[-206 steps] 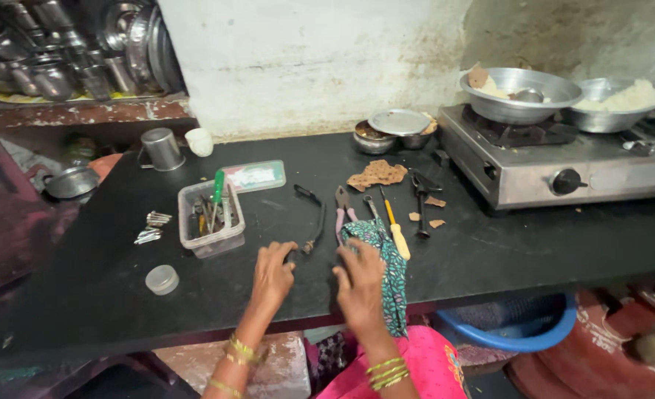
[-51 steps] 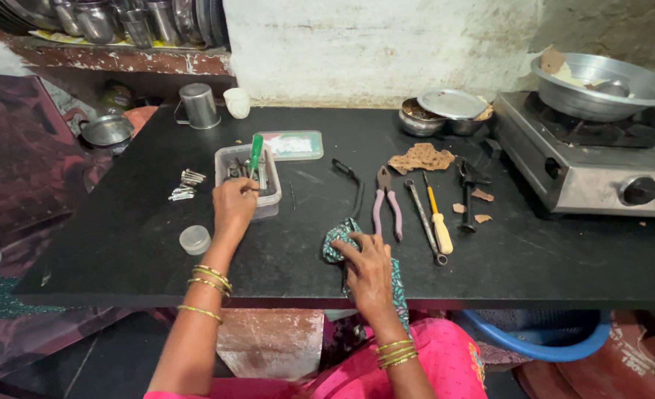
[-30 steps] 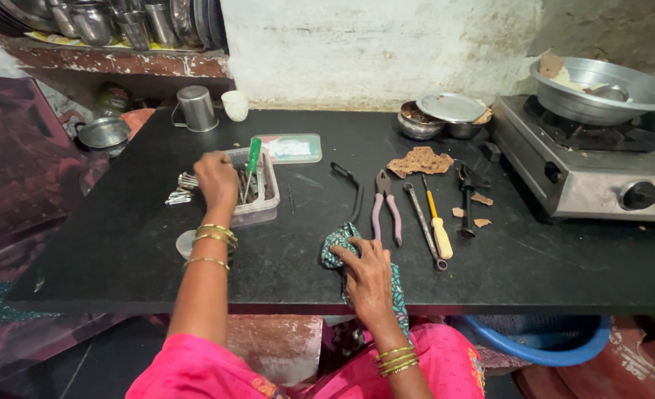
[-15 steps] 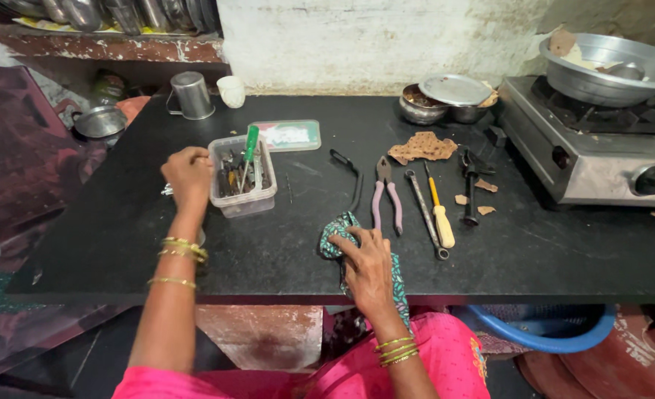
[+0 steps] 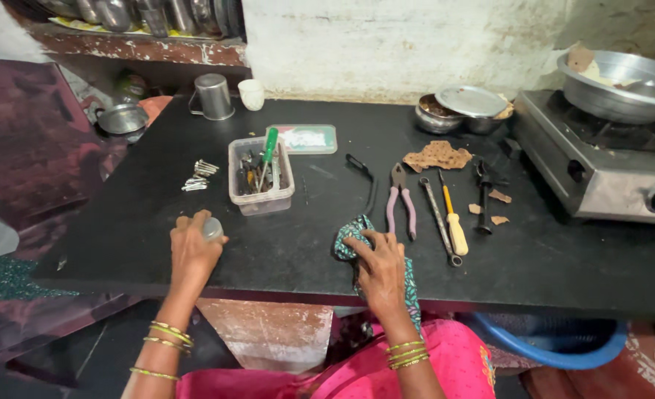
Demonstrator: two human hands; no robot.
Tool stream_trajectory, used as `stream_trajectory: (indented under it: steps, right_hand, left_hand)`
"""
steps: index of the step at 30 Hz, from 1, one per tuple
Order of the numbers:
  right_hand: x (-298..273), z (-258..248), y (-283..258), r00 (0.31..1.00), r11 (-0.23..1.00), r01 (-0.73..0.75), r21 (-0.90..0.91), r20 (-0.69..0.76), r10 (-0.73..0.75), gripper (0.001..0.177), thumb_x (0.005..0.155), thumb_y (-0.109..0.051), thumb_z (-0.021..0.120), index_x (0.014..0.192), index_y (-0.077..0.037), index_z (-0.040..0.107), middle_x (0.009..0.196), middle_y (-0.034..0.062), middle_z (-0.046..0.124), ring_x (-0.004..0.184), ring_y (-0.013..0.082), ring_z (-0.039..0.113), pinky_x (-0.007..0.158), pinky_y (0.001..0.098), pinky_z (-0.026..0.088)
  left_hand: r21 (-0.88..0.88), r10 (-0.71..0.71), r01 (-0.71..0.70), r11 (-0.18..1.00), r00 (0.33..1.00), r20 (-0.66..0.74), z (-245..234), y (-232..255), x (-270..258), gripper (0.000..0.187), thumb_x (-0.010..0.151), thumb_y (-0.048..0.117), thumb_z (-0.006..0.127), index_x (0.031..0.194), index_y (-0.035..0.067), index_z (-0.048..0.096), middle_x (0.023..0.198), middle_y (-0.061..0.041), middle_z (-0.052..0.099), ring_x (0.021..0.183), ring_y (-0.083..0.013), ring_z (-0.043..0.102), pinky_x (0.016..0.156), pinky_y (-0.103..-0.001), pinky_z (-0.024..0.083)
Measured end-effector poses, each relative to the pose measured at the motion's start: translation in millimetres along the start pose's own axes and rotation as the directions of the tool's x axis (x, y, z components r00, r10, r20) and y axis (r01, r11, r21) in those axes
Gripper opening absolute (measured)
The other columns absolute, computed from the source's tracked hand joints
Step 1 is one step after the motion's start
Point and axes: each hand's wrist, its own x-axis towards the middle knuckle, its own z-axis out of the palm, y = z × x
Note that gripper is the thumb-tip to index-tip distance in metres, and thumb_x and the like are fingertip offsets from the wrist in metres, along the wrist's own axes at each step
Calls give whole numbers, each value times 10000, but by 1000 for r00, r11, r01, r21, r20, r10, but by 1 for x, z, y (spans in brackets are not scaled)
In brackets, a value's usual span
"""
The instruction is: The person sits at a cluttered table and sorts small metal parts and stones into a small plastic container. They pick up items one by one, place them into the container, and occasionally wipe the parts with a cloth. The person also moves tools and other items on the table to clear space.
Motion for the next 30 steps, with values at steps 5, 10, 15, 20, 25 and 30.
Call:
stream_trajectory:
  steps: [5,10,15,20,25,30]
  right_hand:
    - [-2,2,4,1000,1000,7,-5,-3,-8,497,695,64,680,1123,-179,751,1177,89,679,1065,310,586,868,430,431]
    - [-4,3,6,1000,1000,8,8,4,-8,489,704,46,689,1134,-181,748,1178,88,680,1072,310,586,871,429,428]
    - [-2,4,5,1000,1000,-2,0,8,2,508,690,56,685,1129,-189,759,1168,83,684,1057,306,586,853,426,427]
    - [-3,3,4,1000,1000,0,-4,6,0,503,694,60,680,1127,-184,752,1172,79,681,1057,298,587,860,423,426]
    - [-1,2,2,999,999,-19,-31,28,20,516,683,65,675,1120,-194,764,1158,70,684,1043,292,588,854,423,425]
    - [-1,2,3,1000,1000,-10,-28,17,11,485,687,48,684,1103,-192,759,1162,73,682,1058,299,587,854,426,427]
  left_hand:
    - [20,32,-31,999,997,-67,15,-17,10,508,755,57,804,1250,84,695,1137,-243,625,1021,-473,599,883,-521,504]
    - [85,-5,14,996,995,-104,24,-36,30,443,763,60,761,1202,55,706,1126,-255,603,1032,-476,590,878,-539,504]
    - [200,-69,98,975,986,-149,26,-64,56,437,666,52,723,1102,17,718,1206,-233,554,1117,-482,521,949,-602,424]
    - [288,248,-222,931,967,-57,44,-75,111,637,657,59,761,1284,73,656,1455,-200,482,1348,-443,446,1099,-558,370]
    - [470,248,-397,788,904,347,62,-76,156,971,616,73,845,1497,233,470,1588,-97,372,1476,-363,344,1154,-540,331]
    - [539,83,-360,761,878,471,76,-81,181,987,715,40,828,1540,363,395,1645,19,313,1508,-306,317,1155,-564,335]
